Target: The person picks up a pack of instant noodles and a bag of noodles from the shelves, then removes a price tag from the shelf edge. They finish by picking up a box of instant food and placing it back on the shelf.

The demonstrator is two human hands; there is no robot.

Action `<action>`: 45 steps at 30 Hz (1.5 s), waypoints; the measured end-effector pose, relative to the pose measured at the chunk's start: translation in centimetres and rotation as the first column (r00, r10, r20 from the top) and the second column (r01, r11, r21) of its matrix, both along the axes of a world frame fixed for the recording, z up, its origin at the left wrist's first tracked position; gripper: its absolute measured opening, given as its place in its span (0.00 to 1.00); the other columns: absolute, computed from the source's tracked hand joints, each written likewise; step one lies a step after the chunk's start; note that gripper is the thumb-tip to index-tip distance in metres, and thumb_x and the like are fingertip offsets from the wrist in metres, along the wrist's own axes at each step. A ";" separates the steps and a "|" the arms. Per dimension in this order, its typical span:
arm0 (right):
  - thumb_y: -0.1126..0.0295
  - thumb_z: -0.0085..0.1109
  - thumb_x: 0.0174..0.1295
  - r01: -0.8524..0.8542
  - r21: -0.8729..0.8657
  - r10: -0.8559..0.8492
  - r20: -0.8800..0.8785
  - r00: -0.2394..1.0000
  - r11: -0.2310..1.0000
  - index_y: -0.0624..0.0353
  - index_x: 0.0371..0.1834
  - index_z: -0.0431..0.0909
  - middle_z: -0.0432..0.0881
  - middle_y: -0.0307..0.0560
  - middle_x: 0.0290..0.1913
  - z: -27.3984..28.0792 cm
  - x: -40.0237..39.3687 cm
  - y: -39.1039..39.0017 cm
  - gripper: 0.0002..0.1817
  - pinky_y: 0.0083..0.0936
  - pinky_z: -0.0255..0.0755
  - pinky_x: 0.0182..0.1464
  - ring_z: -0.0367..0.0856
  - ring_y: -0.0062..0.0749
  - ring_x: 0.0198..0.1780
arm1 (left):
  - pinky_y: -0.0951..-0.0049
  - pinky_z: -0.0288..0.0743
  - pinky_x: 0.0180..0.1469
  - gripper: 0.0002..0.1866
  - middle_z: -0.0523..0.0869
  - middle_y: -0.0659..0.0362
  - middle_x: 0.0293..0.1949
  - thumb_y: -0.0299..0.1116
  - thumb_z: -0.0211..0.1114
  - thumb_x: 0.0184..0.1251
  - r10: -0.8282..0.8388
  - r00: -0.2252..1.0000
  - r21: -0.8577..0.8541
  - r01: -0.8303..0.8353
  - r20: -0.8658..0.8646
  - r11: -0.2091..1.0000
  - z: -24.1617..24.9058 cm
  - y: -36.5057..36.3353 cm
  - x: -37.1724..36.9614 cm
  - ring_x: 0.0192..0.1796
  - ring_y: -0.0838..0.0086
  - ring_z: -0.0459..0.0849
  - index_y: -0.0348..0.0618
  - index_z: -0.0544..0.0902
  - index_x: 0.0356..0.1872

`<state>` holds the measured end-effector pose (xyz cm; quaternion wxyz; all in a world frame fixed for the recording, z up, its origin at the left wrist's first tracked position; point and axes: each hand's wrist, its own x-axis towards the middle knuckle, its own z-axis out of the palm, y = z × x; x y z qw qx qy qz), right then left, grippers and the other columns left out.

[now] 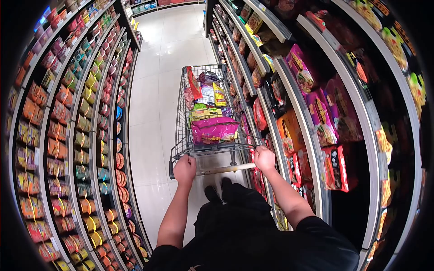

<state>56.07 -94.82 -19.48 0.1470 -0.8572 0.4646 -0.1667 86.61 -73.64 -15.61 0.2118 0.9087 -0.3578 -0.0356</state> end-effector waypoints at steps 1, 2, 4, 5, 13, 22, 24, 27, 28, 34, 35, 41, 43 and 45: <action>0.70 0.58 0.64 0.004 -0.001 -0.004 0.009 1.000 1.000 0.56 0.28 0.80 0.85 0.51 0.32 -0.2 0.9 -1.2 0.07 0.52 0.83 0.39 0.88 0.56 0.34 | 0.46 0.81 0.37 0.15 0.89 0.47 0.30 0.42 0.63 0.74 0.008 1.000 0.018 -0.008 0.000 1.000 -0.1 -1.1 0.8 0.33 0.45 0.89 0.43 0.82 0.29; 0.71 0.58 0.64 0.007 0.000 -0.007 0.017 1.000 1.000 0.56 0.28 0.80 0.85 0.50 0.32 -0.4 1.8 -2.3 0.07 0.52 0.83 0.39 0.88 0.56 0.35 | 0.46 0.81 0.37 0.15 0.89 0.47 0.30 0.42 0.63 0.74 0.009 1.000 0.021 -0.009 -0.001 1.000 -0.1 -2.2 1.8 0.33 0.45 0.89 0.43 0.82 0.29; 0.71 0.58 0.63 0.012 -0.007 -0.012 0.040 0.999 1.000 0.56 0.28 0.80 0.85 0.50 0.33 -0.2 3.8 -4.5 0.07 0.52 0.83 0.39 0.88 0.56 0.35 | 0.45 0.80 0.37 0.16 0.89 0.47 0.31 0.42 0.63 0.74 -0.019 1.000 -0.021 0.019 0.008 1.000 -0.2 -4.4 3.8 0.34 0.45 0.89 0.43 0.82 0.29; 0.71 0.58 0.63 0.020 -0.019 -0.018 0.064 0.998 1.000 0.56 0.28 0.80 0.85 0.50 0.33 -0.1 4.8 -5.5 0.06 0.51 0.83 0.39 0.88 0.56 0.35 | 0.45 0.80 0.37 0.16 0.89 0.47 0.31 0.42 0.63 0.74 -0.020 1.000 -0.013 0.020 0.011 1.000 -0.2 -5.3 4.8 0.34 0.45 0.89 0.43 0.82 0.29; 0.70 0.58 0.63 0.068 -0.005 -0.067 0.109 0.992 0.998 0.57 0.28 0.79 0.84 0.52 0.32 1.2 13.4 -14.2 0.06 0.53 0.82 0.39 0.87 0.57 0.35 | 0.46 0.79 0.36 0.16 0.88 0.45 0.29 0.42 0.62 0.75 -0.024 1.000 -0.008 0.024 0.016 1.000 0.1 -13.9 14.3 0.33 0.44 0.88 0.42 0.83 0.30; 0.67 0.58 0.65 0.024 0.053 -0.026 0.036 0.999 0.998 0.53 0.32 0.82 0.85 0.49 0.36 2.2 23.1 -23.7 0.06 0.51 0.83 0.42 0.89 0.53 0.39 | 0.46 0.79 0.37 0.18 0.87 0.46 0.27 0.45 0.61 0.76 -0.003 1.000 0.010 0.003 -0.030 1.000 1.3 -23.9 24.5 0.33 0.44 0.87 0.42 0.83 0.30; 0.67 0.58 0.65 0.021 0.024 -0.022 0.022 1.000 0.999 0.53 0.32 0.82 0.85 0.50 0.36 3.3 25.4 -25.5 0.06 0.51 0.83 0.43 0.89 0.53 0.39 | 0.46 0.79 0.37 0.18 0.87 0.46 0.27 0.45 0.61 0.76 0.007 1.000 0.027 -0.007 -0.019 1.000 1.5 -25.9 27.0 0.33 0.44 0.87 0.42 0.83 0.30; 0.68 0.58 0.64 0.036 0.049 -0.039 0.048 0.998 0.998 0.55 0.32 0.83 0.85 0.50 0.37 4.1 28.8 -28.4 0.06 0.50 0.83 0.43 0.89 0.54 0.39 | 0.47 0.79 0.37 0.18 0.87 0.46 0.27 0.44 0.61 0.75 0.006 1.000 0.009 -0.006 -0.023 1.000 1.7 -29.4 30.4 0.33 0.45 0.87 0.41 0.83 0.30; 0.68 0.58 0.64 0.042 0.050 -0.044 0.037 0.998 0.998 0.55 0.32 0.83 0.85 0.50 0.37 4.6 30.0 -29.2 0.06 0.50 0.83 0.43 0.89 0.54 0.39 | 0.47 0.79 0.36 0.18 0.87 0.46 0.27 0.45 0.61 0.75 0.000 1.000 0.010 0.000 -0.025 1.000 2.1 -30.3 31.5 0.32 0.45 0.87 0.41 0.83 0.30; 0.70 0.58 0.63 0.067 0.022 -0.068 0.066 0.996 0.998 0.55 0.31 0.82 0.85 0.50 0.35 4.3 35.9 -35.3 0.06 0.50 0.83 0.43 0.89 0.54 0.38 | 0.48 0.77 0.35 0.17 0.85 0.47 0.26 0.43 0.61 0.76 -0.004 0.996 -0.011 0.003 -0.086 1.000 1.9 -36.9 37.8 0.31 0.45 0.85 0.40 0.81 0.30; 0.70 0.58 0.63 0.073 0.017 -0.074 0.083 0.994 0.997 0.55 0.30 0.82 0.84 0.50 0.34 4.2 36.5 -36.4 0.06 0.50 0.83 0.43 0.88 0.54 0.38 | 0.48 0.77 0.36 0.17 0.85 0.47 0.27 0.43 0.61 0.76 -0.021 0.997 -0.019 0.020 -0.072 1.000 1.6 -38.1 38.5 0.31 0.45 0.85 0.40 0.81 0.30; 0.71 0.60 0.62 0.104 -0.017 -0.102 0.096 0.990 0.994 0.55 0.27 0.79 0.83 0.50 0.32 1.7 40.7 -43.3 0.06 0.52 0.81 0.38 0.87 0.56 0.34 | 0.46 0.79 0.38 0.17 0.87 0.46 0.29 0.44 0.62 0.75 -0.040 0.998 0.058 0.043 -0.053 0.997 0.6 -45.6 42.7 0.35 0.45 0.88 0.41 0.82 0.30; 0.71 0.60 0.62 0.098 -0.005 -0.097 0.104 0.990 0.995 0.56 0.27 0.80 0.84 0.50 0.32 1.2 42.0 -45.4 0.06 0.52 0.81 0.38 0.87 0.56 0.34 | 0.47 0.79 0.38 0.16 0.88 0.47 0.30 0.44 0.62 0.75 -0.035 0.997 0.055 0.039 -0.072 0.998 0.5 -47.8 43.8 0.35 0.45 0.88 0.42 0.82 0.31; 0.71 0.59 0.62 0.107 -0.003 -0.107 0.084 0.991 0.994 0.56 0.27 0.80 0.84 0.50 0.33 0.6 43.0 -47.4 0.06 0.52 0.82 0.38 0.87 0.56 0.34 | 0.46 0.80 0.38 0.16 0.88 0.47 0.30 0.43 0.62 0.75 -0.063 0.996 0.069 0.067 -0.056 0.995 0.1 -49.9 44.9 0.35 0.45 0.88 0.42 0.83 0.31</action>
